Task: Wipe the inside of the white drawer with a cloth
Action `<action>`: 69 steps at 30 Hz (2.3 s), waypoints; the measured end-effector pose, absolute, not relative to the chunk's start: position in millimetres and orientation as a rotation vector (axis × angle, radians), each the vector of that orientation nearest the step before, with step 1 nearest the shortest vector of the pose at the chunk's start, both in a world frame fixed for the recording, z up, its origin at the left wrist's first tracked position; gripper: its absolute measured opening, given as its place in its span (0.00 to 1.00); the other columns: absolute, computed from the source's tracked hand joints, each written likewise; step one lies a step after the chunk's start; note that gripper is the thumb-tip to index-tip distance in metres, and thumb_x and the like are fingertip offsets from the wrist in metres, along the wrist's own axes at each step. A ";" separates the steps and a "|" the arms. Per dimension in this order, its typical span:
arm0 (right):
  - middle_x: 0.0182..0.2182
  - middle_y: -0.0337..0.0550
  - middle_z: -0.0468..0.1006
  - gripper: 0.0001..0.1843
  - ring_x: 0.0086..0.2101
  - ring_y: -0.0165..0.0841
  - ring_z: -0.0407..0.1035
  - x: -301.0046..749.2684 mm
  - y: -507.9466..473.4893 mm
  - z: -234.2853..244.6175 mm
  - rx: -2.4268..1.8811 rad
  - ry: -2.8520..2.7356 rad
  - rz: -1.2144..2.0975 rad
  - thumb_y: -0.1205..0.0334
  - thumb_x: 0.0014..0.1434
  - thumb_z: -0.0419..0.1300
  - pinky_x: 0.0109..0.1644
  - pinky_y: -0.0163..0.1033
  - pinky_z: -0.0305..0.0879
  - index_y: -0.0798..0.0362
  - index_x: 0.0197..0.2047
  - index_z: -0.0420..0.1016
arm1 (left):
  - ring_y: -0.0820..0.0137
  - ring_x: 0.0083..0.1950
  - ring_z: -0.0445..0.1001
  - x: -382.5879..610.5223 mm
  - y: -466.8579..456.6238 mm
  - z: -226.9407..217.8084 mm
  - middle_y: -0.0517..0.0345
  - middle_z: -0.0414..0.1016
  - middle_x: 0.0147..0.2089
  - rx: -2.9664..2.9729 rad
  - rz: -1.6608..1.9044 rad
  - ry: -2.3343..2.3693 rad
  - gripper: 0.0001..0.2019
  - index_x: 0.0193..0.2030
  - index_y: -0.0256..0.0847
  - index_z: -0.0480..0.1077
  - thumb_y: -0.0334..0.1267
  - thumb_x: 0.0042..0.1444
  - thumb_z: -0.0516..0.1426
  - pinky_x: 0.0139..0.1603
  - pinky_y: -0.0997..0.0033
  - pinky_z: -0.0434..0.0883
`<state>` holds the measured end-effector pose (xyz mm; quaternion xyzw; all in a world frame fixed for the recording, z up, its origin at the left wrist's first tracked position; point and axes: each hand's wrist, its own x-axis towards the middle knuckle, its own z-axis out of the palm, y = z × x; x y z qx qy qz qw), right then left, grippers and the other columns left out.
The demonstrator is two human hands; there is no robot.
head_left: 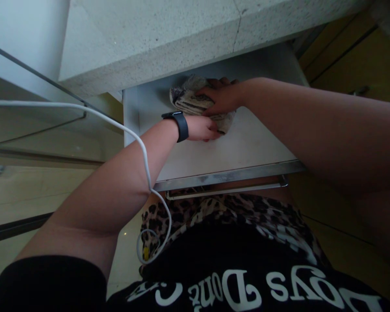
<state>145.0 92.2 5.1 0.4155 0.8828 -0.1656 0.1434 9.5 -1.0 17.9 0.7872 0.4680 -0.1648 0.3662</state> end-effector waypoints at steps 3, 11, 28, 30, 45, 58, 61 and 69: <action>0.79 0.45 0.40 0.52 0.75 0.64 0.43 144.9 89.7 8.1 1.200 2.539 -0.454 0.33 0.59 0.63 0.76 0.77 0.49 0.28 0.81 0.47 | 0.67 0.40 0.72 10.2 -1.4 19.1 0.51 0.79 0.41 2.021 -0.442 1.211 0.21 0.43 0.37 0.77 0.52 0.67 0.51 0.43 0.67 0.63; 0.79 0.41 0.41 0.50 0.76 0.62 0.41 145.6 90.4 7.8 1.205 2.539 -0.456 0.33 0.59 0.64 0.78 0.76 0.48 0.24 0.80 0.48 | 0.67 0.39 0.72 9.5 -0.9 17.8 0.51 0.78 0.40 2.009 -0.416 1.224 0.20 0.41 0.37 0.76 0.52 0.67 0.52 0.43 0.67 0.63; 0.78 0.48 0.42 0.51 0.76 0.66 0.41 144.5 88.6 10.1 1.177 2.539 -0.454 0.33 0.61 0.63 0.78 0.74 0.47 0.29 0.81 0.47 | 0.66 0.40 0.72 11.0 -2.6 20.3 0.50 0.79 0.42 1.989 -0.432 1.216 0.20 0.43 0.36 0.76 0.51 0.68 0.51 0.44 0.66 0.63; 0.78 0.47 0.42 0.51 0.76 0.64 0.41 144.9 88.3 11.0 1.180 2.539 -0.452 0.34 0.61 0.63 0.79 0.73 0.47 0.28 0.81 0.48 | 0.66 0.41 0.73 11.4 -2.6 20.8 0.50 0.78 0.42 1.985 -0.427 1.219 0.20 0.43 0.36 0.77 0.51 0.68 0.52 0.45 0.66 0.63; 0.77 0.48 0.41 0.51 0.75 0.66 0.42 144.5 92.3 5.2 1.160 2.554 -0.448 0.33 0.60 0.63 0.76 0.75 0.47 0.27 0.81 0.47 | 0.68 0.40 0.72 10.0 -0.6 18.2 0.52 0.79 0.41 2.030 -0.458 1.191 0.21 0.41 0.36 0.75 0.52 0.67 0.51 0.43 0.68 0.63; 0.78 0.47 0.41 0.51 0.76 0.64 0.41 142.6 88.0 10.0 1.183 2.522 -0.414 0.33 0.60 0.62 0.75 0.75 0.48 0.26 0.80 0.46 | 0.66 0.41 0.74 8.6 1.1 16.0 0.52 0.80 0.41 2.056 -0.443 1.175 0.22 0.41 0.37 0.77 0.53 0.66 0.51 0.44 0.67 0.64; 0.78 0.47 0.41 0.52 0.76 0.64 0.41 142.5 88.6 8.8 1.190 2.518 -0.413 0.32 0.59 0.63 0.75 0.76 0.48 0.26 0.81 0.46 | 0.66 0.41 0.74 7.4 2.5 13.6 0.52 0.79 0.40 2.058 -0.440 1.171 0.22 0.41 0.37 0.77 0.54 0.65 0.51 0.45 0.67 0.65; 0.78 0.46 0.41 0.53 0.76 0.63 0.41 142.1 90.2 9.2 1.207 2.511 -0.399 0.30 0.59 0.62 0.75 0.76 0.48 0.24 0.81 0.43 | 0.66 0.41 0.74 8.0 3.1 13.8 0.53 0.78 0.40 2.047 -0.469 1.203 0.24 0.43 0.37 0.78 0.56 0.63 0.51 0.47 0.68 0.65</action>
